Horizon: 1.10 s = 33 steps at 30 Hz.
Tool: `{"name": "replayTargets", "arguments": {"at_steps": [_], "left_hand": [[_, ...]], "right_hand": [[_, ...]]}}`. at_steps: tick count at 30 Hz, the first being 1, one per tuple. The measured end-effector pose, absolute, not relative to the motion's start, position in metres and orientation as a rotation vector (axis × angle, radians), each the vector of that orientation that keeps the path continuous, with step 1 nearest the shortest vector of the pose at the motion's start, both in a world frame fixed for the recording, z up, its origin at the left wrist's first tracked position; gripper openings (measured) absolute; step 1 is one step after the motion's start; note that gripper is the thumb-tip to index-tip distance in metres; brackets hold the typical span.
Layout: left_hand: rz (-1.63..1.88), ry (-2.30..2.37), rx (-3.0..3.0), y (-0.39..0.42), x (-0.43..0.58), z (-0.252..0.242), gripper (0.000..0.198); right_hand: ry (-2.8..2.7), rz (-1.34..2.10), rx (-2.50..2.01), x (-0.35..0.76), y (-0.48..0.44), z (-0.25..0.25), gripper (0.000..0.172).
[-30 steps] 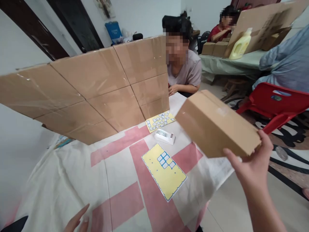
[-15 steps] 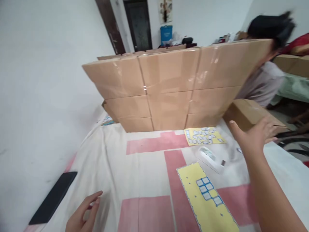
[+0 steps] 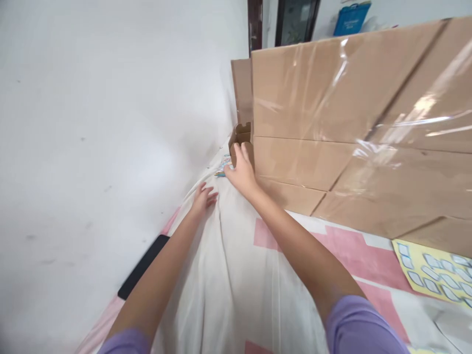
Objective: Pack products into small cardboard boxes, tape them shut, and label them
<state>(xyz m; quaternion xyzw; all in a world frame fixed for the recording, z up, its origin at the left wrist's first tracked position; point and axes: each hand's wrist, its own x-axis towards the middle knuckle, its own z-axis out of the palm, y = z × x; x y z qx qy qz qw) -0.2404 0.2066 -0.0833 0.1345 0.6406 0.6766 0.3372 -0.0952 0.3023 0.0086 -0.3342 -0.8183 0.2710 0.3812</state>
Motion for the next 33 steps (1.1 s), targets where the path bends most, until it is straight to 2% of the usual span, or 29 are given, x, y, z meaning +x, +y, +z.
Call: {"name": "replayTargets", "arguments": {"at_steps": [4,6,10,13,17,22,28,33], "left_hand": [[1.838,1.524,0.248,0.302,-0.260,-0.088,0.040],[1.869,1.499,0.232,0.331,-0.266,-0.097,0.040],[1.946,1.539,0.302,0.347,-0.264,-0.120,0.040],[2.019,1.630,0.431,0.332,-0.248,-0.127,0.038],[2.094,1.784,0.648,0.271,-0.222,-0.118,0.035],[2.126,1.956,0.918,0.118,-0.196,-0.088,0.027],[2.044,1.978,1.133,-0.055,-0.148,-0.014,0.025],[2.153,1.896,1.338,-0.112,-0.113,0.058,0.009]], "right_hand": [[-2.084,0.525,-1.137,-0.154,0.354,0.017,0.070],[-2.108,0.443,-1.187,-0.159,0.363,0.013,0.056],[-2.106,0.350,-1.069,-0.154,0.361,-0.001,0.017],[-2.129,0.376,-0.853,-0.145,0.351,-0.006,0.011],[-2.097,0.422,-0.546,-0.112,0.319,0.005,0.010],[-2.025,0.621,-0.216,-0.031,0.253,0.028,0.010],[-2.059,0.795,-0.154,0.098,0.186,0.032,0.016],[-2.205,0.803,-0.154,0.195,0.148,0.019,0.024]]}}
